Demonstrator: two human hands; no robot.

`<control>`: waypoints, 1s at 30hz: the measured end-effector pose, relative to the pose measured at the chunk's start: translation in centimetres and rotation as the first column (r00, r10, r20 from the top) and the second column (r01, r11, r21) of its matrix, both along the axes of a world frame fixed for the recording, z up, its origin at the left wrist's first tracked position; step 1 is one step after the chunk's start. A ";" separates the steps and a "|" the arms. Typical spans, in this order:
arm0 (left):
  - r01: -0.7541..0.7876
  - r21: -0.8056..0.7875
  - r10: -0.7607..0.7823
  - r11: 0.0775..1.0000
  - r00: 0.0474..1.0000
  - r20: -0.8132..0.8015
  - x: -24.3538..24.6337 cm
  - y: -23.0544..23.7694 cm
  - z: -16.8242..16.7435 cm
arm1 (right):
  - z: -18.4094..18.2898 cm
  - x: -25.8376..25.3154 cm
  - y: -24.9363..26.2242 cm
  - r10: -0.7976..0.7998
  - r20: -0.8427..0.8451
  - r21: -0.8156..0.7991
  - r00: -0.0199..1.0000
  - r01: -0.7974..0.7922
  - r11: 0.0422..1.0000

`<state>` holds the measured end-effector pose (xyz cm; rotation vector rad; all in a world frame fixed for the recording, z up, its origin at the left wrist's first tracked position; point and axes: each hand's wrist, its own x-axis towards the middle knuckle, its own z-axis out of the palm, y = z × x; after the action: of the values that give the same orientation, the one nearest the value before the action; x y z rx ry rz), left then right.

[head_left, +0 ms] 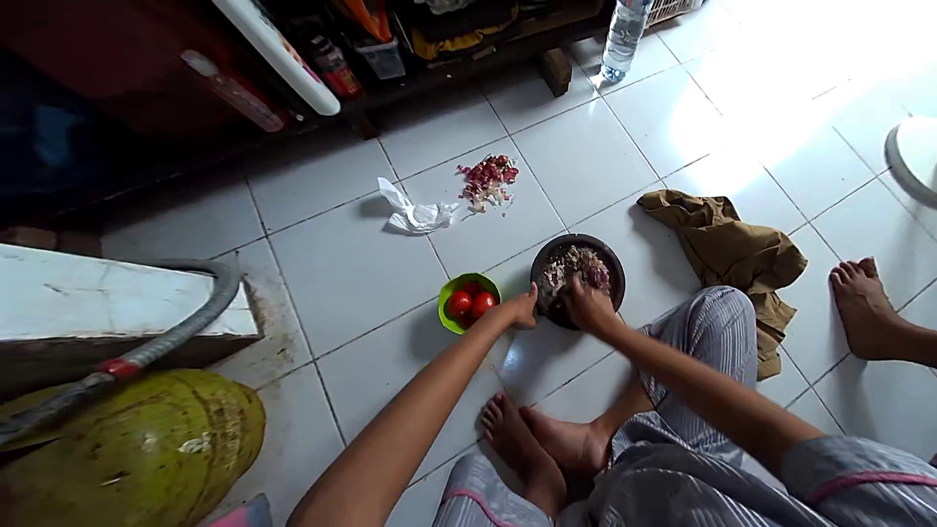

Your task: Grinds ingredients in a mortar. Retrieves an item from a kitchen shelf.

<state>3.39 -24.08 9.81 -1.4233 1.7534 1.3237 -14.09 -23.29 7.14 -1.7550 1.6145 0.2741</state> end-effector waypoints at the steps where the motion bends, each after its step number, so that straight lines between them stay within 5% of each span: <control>1: 0.002 -0.002 -0.002 1.000 1.000 0.005 0.1 -0.2 0.2 | 0.5 0.3 0.2 0.031 -0.028 -0.018 0.999 -0.032 0.999; 6: 0.016 -0.023 -0.015 1.000 0.997 0.073 -0.3 -0.2 0.5 | -1.0 -1.0 -6.3 -0.066 0.065 0.096 0.996 0.060 0.994; 11: 0.031 -0.070 -0.023 0.997 0.994 0.104 -0.2 0.1 0.3 | 0.8 -0.2 -0.4 0.060 -0.028 0.010 0.998 -0.060 0.998; 16: 0.054 -0.088 -0.041 0.995 0.989 0.141 -0.7 0.7 0.9 | 0.7 0.7 -7.9 -0.225 0.145 0.218 0.964 0.191 0.957; 21: 0.016 -0.076 -0.009 0.997 0.996 0.089 0.0 1.1 0.0 | 1.2 2.7 -1.0 -0.058 0.000 -0.026 0.998 0.058 0.998; 26: 0.027 -0.043 -0.023 0.999 0.995 0.096 -0.2 0.1 0.7 | 0.1 -0.2 -5.6 -0.128 0.058 0.046 0.990 0.125 0.991; 30: 0.056 -0.054 -0.051 0.997 0.994 0.102 0.1 -0.4 0.6 | -0.3 -0.1 -0.6 -0.028 0.025 -0.013 0.999 0.028 1.000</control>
<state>3.46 -24.46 10.40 -1.4377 1.7637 1.1628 -14.15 -23.92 6.86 -1.7383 1.6257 0.2280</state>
